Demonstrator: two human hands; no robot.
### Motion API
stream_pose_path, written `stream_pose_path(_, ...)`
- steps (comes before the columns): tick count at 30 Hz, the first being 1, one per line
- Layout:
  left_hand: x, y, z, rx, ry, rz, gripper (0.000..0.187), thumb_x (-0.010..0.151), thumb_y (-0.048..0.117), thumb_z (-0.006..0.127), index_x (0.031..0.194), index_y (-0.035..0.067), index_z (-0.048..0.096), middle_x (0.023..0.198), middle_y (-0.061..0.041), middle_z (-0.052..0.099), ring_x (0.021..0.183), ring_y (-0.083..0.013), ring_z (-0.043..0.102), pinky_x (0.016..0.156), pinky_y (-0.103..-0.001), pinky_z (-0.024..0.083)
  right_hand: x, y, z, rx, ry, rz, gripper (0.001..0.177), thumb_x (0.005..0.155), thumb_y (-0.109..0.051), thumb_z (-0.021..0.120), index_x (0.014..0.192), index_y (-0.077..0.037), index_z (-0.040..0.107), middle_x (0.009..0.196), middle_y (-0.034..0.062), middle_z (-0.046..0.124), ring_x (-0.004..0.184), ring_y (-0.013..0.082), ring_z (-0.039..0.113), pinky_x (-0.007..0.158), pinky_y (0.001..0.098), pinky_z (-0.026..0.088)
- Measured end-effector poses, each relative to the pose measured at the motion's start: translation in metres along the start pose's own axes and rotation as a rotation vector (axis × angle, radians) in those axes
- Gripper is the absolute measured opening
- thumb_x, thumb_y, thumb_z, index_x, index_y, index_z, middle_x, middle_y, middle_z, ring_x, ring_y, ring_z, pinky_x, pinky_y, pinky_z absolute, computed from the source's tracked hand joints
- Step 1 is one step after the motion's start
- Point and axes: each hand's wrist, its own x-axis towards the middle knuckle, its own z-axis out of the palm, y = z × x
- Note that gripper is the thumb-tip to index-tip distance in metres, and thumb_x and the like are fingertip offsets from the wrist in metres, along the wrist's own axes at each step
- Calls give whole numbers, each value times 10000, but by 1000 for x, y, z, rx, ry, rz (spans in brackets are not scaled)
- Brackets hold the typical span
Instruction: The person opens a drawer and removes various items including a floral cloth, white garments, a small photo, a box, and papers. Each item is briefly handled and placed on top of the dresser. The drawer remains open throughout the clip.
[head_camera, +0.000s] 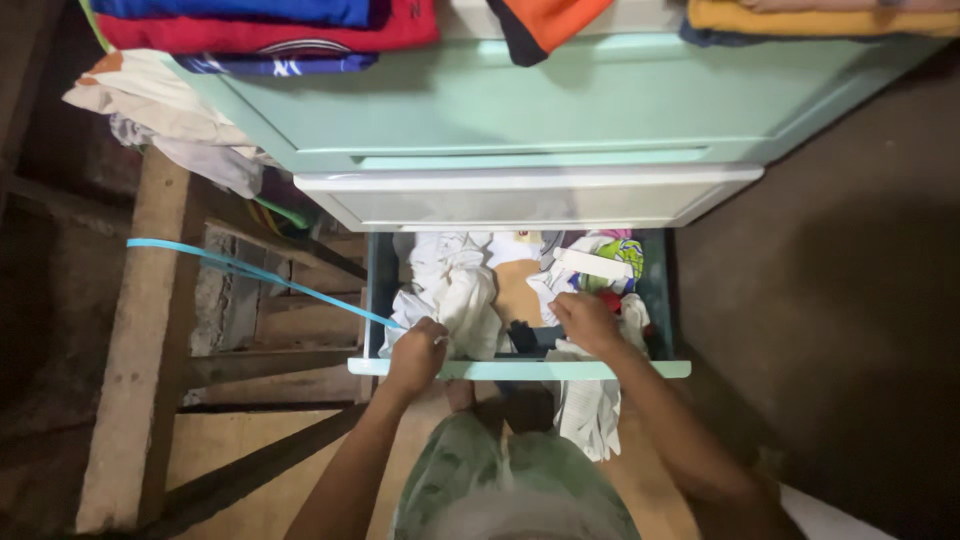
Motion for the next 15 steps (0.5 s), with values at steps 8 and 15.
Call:
stream_pose_path(8,26,-55,68,99,98,22,347,731,124,778,1034,2,664,1078,-221,646,1081,-443,579,908,-513,495,-16,-14,66,170,-87,189,214,944,-278,620,886,-85,692,777,152,703,740,356,693,670,464,528)
stream_pose_path(15,40,-73,125,230,-151,-310,220,818,39,667,1037,22,651,1023,-213,707,1001,-412,682,864,-548,514,-51,6,106,263,-131,306,271,975,-302,633,878,-57,696,741,124,721,687,282,715,618,396,521)
